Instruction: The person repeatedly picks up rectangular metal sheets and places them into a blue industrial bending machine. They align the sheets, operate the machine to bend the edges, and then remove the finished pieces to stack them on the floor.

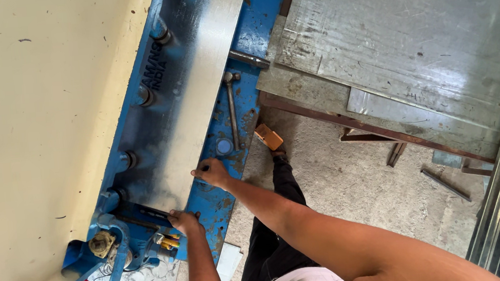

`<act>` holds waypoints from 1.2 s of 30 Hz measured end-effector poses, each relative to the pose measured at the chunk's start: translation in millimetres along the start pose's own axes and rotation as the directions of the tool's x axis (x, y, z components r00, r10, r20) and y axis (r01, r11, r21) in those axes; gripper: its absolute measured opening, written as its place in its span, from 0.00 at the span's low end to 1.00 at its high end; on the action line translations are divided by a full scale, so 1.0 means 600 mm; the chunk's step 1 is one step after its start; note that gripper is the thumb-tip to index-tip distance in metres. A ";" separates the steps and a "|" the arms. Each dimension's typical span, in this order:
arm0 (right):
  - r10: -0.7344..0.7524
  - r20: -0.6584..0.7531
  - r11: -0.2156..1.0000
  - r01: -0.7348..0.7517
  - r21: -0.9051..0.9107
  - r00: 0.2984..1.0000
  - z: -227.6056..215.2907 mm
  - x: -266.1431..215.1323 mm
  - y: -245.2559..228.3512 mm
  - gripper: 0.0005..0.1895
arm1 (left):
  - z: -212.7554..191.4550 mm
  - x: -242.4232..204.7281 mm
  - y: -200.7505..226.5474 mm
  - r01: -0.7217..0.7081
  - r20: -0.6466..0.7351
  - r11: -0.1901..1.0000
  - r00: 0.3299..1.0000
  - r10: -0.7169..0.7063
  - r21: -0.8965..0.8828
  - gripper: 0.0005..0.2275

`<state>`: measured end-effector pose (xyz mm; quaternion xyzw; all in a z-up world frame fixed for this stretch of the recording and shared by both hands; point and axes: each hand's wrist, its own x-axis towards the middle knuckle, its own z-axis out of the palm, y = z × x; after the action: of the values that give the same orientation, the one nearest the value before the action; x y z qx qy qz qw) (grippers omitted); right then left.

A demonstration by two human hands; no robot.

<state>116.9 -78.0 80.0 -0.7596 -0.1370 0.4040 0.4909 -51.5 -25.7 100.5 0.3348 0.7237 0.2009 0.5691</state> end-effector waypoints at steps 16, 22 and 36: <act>0.180 0.034 0.963 -0.183 0.197 0.983 -0.022 0.023 0.053 0.22 | 0.003 -0.018 -0.041 0.082 0.092 0.984 0.993 -0.068 -0.157 0.24; 0.122 -0.016 0.885 -0.101 0.455 0.992 -0.138 -0.141 0.076 0.38 | -0.051 -0.124 -0.129 0.081 0.554 0.990 0.832 -0.004 -0.114 0.18; 0.298 -0.427 0.658 0.141 0.740 0.854 -0.422 -0.596 0.141 0.21 | 0.064 -0.310 -0.101 -0.888 0.619 0.419 0.440 0.650 0.191 0.18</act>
<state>62.8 -495.5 227.5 -0.5734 0.2120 0.2275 0.7580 -6.2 -204.1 177.3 0.8065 0.3455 0.1704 0.4485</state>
